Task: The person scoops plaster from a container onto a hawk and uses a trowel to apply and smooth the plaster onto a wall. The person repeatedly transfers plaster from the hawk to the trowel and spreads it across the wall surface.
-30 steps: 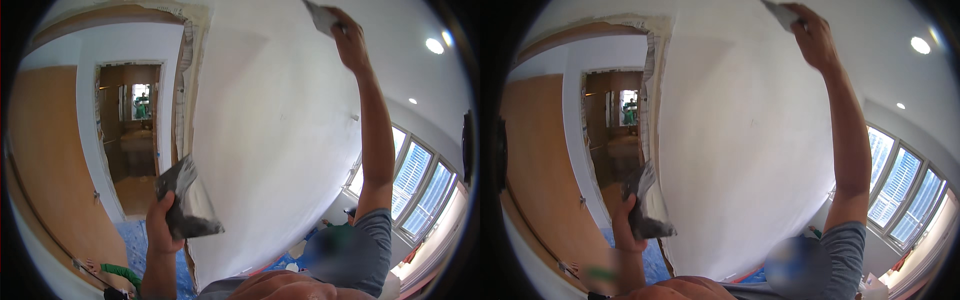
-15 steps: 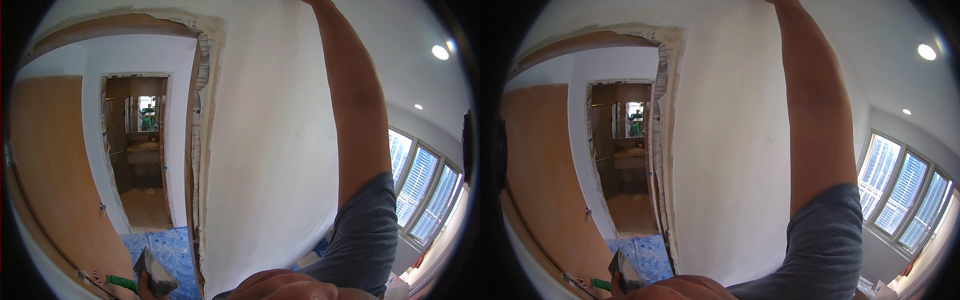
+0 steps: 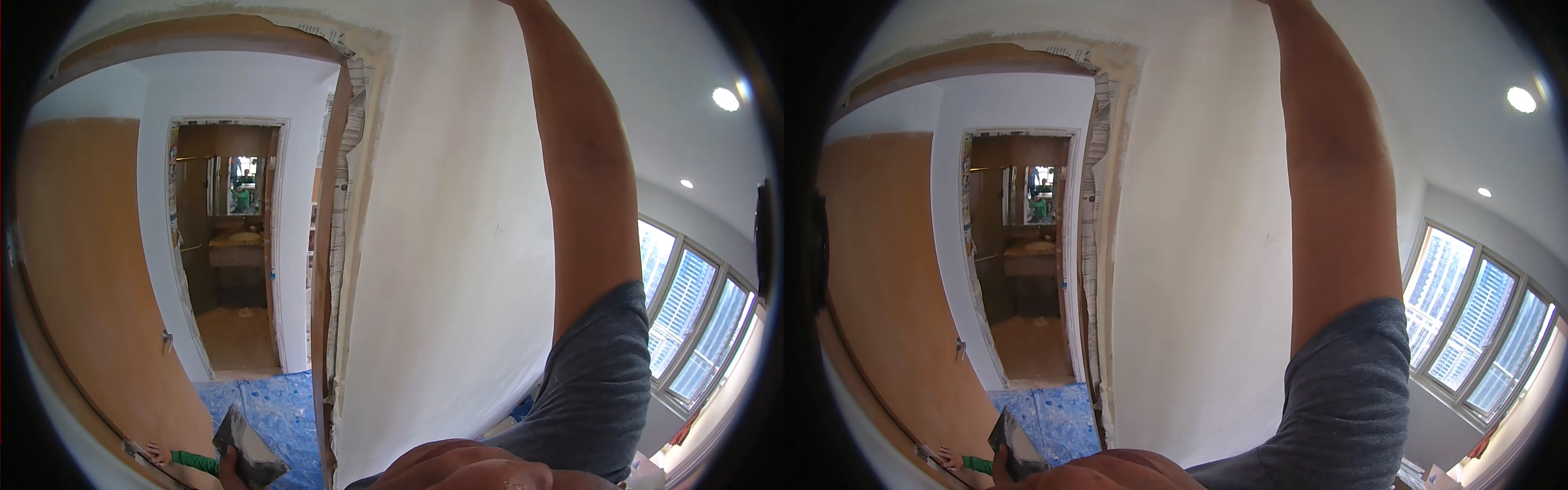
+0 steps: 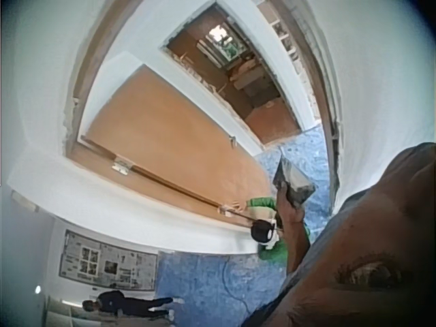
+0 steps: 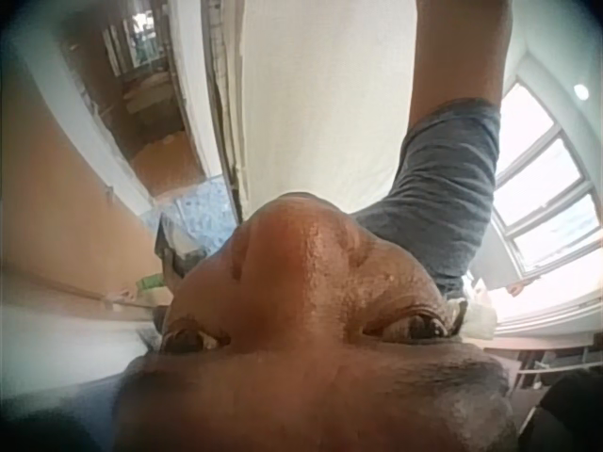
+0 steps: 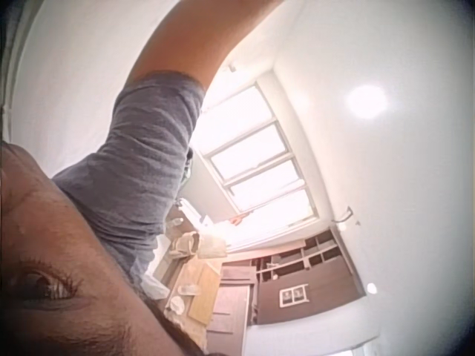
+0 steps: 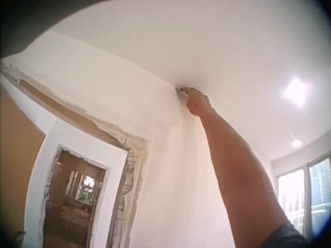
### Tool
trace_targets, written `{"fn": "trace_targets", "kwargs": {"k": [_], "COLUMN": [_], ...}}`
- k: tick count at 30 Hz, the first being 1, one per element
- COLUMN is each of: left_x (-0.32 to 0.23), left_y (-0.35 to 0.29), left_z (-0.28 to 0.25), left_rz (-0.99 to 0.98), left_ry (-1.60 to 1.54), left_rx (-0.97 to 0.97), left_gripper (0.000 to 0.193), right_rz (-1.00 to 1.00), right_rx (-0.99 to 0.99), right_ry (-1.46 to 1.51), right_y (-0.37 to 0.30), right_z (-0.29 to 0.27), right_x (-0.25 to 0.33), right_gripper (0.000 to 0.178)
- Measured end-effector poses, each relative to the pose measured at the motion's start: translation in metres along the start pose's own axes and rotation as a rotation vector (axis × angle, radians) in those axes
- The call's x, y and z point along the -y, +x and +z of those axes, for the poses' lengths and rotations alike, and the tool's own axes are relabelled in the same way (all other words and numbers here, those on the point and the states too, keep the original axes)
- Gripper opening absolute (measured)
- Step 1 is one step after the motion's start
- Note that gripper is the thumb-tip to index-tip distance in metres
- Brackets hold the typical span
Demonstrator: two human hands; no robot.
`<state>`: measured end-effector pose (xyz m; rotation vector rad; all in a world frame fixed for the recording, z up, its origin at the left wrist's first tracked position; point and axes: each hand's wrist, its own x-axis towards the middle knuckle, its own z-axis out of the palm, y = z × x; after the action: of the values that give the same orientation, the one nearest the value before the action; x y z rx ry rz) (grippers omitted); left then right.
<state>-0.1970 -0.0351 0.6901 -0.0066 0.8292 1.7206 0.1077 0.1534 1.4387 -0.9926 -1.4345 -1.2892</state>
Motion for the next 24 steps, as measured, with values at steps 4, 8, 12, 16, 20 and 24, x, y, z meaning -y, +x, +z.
{"fn": "trace_targets", "kwargs": {"k": [4,8,12,16,20,24], "left_x": [0.006,0.003,-0.001,-0.002,0.006,0.003], "left_y": [0.027,0.04,0.046,0.033,0.049,0.044], "left_z": [-0.026,-0.031,-0.028,-0.008,-0.021,-0.006], "left_rz": [-0.058,-0.114,-0.115,-0.098,-0.01,-0.077], "left_ry": [-0.046,0.046,0.075,0.105,0.054,0.057], "left_rx": [0.008,0.063,0.149,0.067,0.056,0.069], "left_gripper": [0.055,0.058,0.06,0.058,0.055,0.056], "right_rz": [0.021,0.006,-0.033,0.029,-0.043,-0.103], "right_rx": [-0.023,0.042,0.071,0.167,0.169,0.259], "right_ry": [-0.047,-0.048,0.012,0.01,0.045,0.1], "right_y": [0.002,0.009,0.007,0.003,0.002,-0.021], "right_z": [0.012,0.015,0.015,-0.001,0.006,-0.012], "right_x": [-0.001,-0.003,-0.006,0.005,-0.01,-0.013], "right_gripper": [0.055,0.055,0.053,0.05,0.05,0.059]}}
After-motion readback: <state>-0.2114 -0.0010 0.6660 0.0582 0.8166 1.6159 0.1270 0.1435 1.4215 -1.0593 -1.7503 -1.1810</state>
